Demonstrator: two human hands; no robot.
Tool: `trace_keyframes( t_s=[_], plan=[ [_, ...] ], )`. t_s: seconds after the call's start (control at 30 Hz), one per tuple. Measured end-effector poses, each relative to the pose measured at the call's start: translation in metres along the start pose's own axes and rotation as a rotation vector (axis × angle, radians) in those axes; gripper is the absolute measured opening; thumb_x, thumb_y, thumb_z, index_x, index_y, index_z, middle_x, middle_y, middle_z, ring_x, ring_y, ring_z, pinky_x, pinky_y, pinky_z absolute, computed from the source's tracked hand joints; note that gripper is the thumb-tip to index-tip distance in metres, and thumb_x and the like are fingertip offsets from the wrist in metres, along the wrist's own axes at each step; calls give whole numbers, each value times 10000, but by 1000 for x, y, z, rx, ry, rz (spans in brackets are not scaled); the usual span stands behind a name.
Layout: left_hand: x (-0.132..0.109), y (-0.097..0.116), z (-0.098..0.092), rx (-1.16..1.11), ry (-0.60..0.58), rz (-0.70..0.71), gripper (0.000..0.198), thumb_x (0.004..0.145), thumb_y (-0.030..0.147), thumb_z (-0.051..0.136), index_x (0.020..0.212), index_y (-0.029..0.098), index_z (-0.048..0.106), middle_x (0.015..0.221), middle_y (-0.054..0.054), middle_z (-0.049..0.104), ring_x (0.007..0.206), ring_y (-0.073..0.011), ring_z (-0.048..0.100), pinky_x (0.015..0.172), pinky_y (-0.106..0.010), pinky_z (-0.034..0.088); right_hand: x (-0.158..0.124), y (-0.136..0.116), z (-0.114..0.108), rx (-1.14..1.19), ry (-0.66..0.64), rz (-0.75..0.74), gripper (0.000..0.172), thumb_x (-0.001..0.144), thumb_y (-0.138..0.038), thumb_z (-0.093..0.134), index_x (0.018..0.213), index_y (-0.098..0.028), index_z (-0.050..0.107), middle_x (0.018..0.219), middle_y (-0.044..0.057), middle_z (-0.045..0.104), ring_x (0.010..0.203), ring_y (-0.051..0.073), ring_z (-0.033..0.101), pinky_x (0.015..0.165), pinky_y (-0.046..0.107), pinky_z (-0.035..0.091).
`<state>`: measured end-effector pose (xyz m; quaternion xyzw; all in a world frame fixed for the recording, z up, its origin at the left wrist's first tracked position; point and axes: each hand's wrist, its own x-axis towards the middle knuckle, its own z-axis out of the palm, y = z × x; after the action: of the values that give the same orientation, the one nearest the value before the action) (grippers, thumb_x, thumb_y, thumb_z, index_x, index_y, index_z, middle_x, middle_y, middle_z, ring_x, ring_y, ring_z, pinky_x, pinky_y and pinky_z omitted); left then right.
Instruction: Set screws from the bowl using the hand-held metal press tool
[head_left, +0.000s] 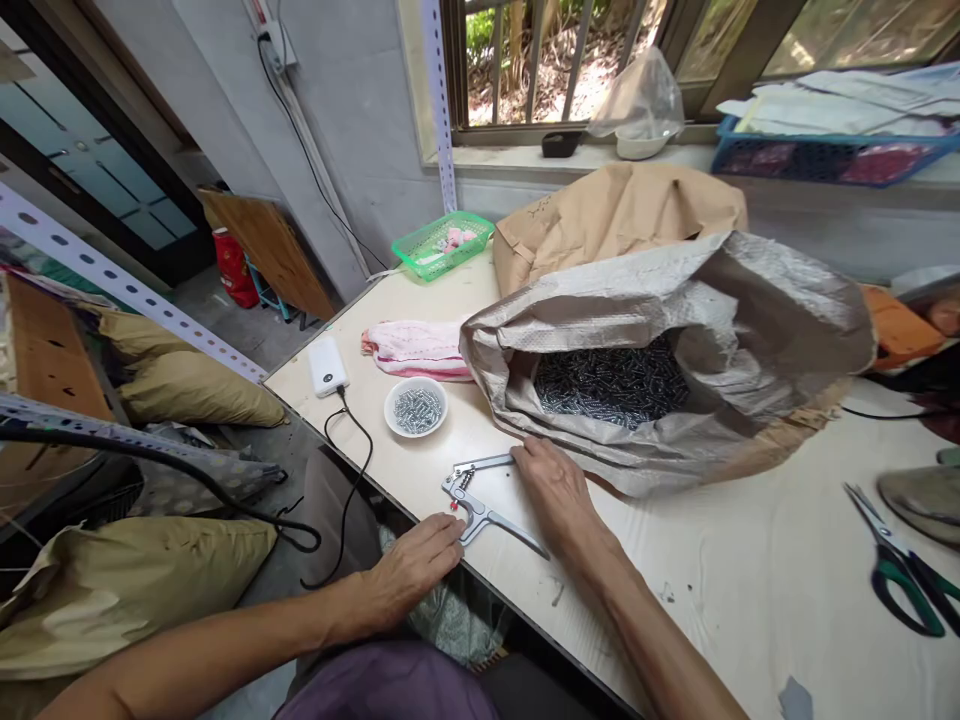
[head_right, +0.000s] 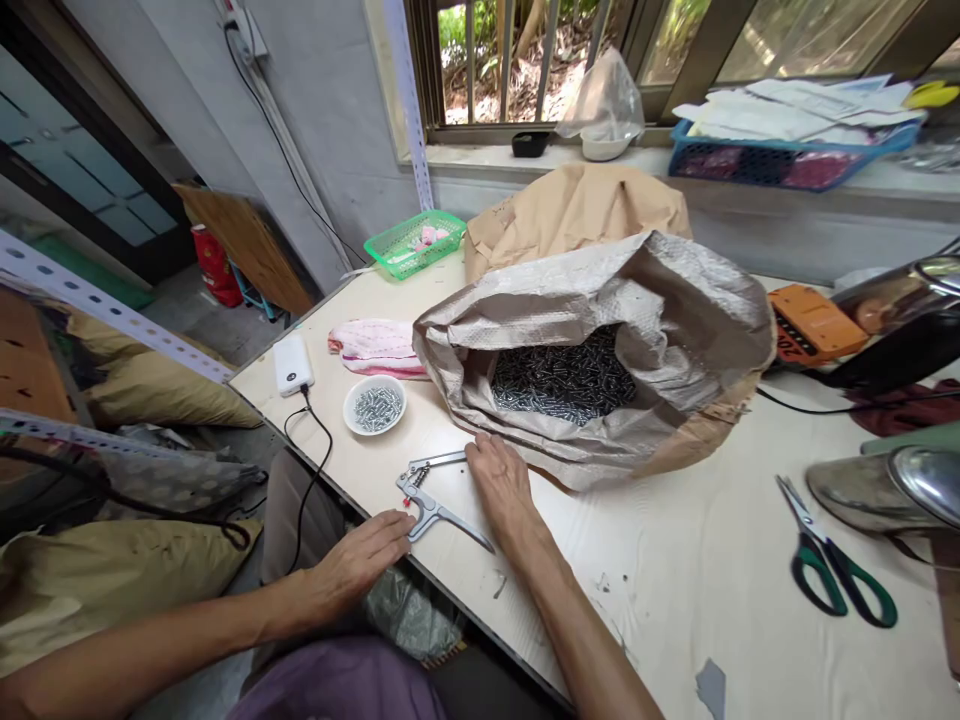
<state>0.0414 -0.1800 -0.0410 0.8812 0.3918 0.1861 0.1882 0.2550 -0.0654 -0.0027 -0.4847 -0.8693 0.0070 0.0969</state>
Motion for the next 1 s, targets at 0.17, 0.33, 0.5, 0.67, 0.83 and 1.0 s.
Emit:
trace_keyframes(
  t_s=[0.17, 0.33, 0.5, 0.67, 0.83, 1.0],
  plan=[
    [5, 0, -14, -196, 52, -91, 287, 936, 172, 349, 1024, 150, 621, 1110, -139, 633, 1100, -220, 545, 965, -394, 456, 16, -1, -3, 30, -6, 4, 259, 842, -73, 391, 886, -200, 613, 917, 72, 597, 813, 169, 496, 675, 281, 353],
    [24, 3, -40, -262, 161, -585, 199, 851, 283, 526, 794, 171, 680, 795, -63, 616, 819, -193, 554, 769, -311, 451, -31, -12, 1, 161, 90, 2, 271, 910, -317, 428, 1113, -201, 566, 1015, 76, 588, 880, 181, 511, 744, 295, 394],
    [44, -7, -49, -277, -23, -818, 161, 731, 241, 560, 649, 146, 661, 692, -11, 578, 680, -150, 521, 620, -241, 358, -73, -23, 13, 185, 137, 39, 274, 923, -258, 391, 1125, -219, 572, 944, 63, 590, 835, 173, 493, 709, 297, 391],
    [56, -18, -52, -395, -235, -878, 230, 665, 240, 552, 461, 136, 526, 444, 45, 389, 498, -96, 380, 498, -240, 228, -77, -29, 25, 101, 185, 79, 290, 909, -175, 381, 1077, -213, 615, 785, 49, 541, 744, 170, 448, 658, 297, 353],
    [63, -20, -57, -560, -240, -1068, 221, 562, 262, 625, 435, 147, 487, 401, 66, 371, 456, -72, 308, 476, -235, 195, -76, -32, 22, 84, 224, 79, 306, 906, -144, 366, 1046, -206, 630, 744, 37, 509, 720, 159, 432, 648, 289, 335],
    [69, -15, -61, -624, -222, -1141, 203, 507, 282, 646, 439, 147, 510, 391, 71, 372, 453, -71, 294, 475, -237, 190, -75, -34, 18, 96, 236, 86, 299, 902, -129, 369, 1022, -196, 635, 729, 31, 507, 705, 151, 429, 647, 281, 333]
  ],
)
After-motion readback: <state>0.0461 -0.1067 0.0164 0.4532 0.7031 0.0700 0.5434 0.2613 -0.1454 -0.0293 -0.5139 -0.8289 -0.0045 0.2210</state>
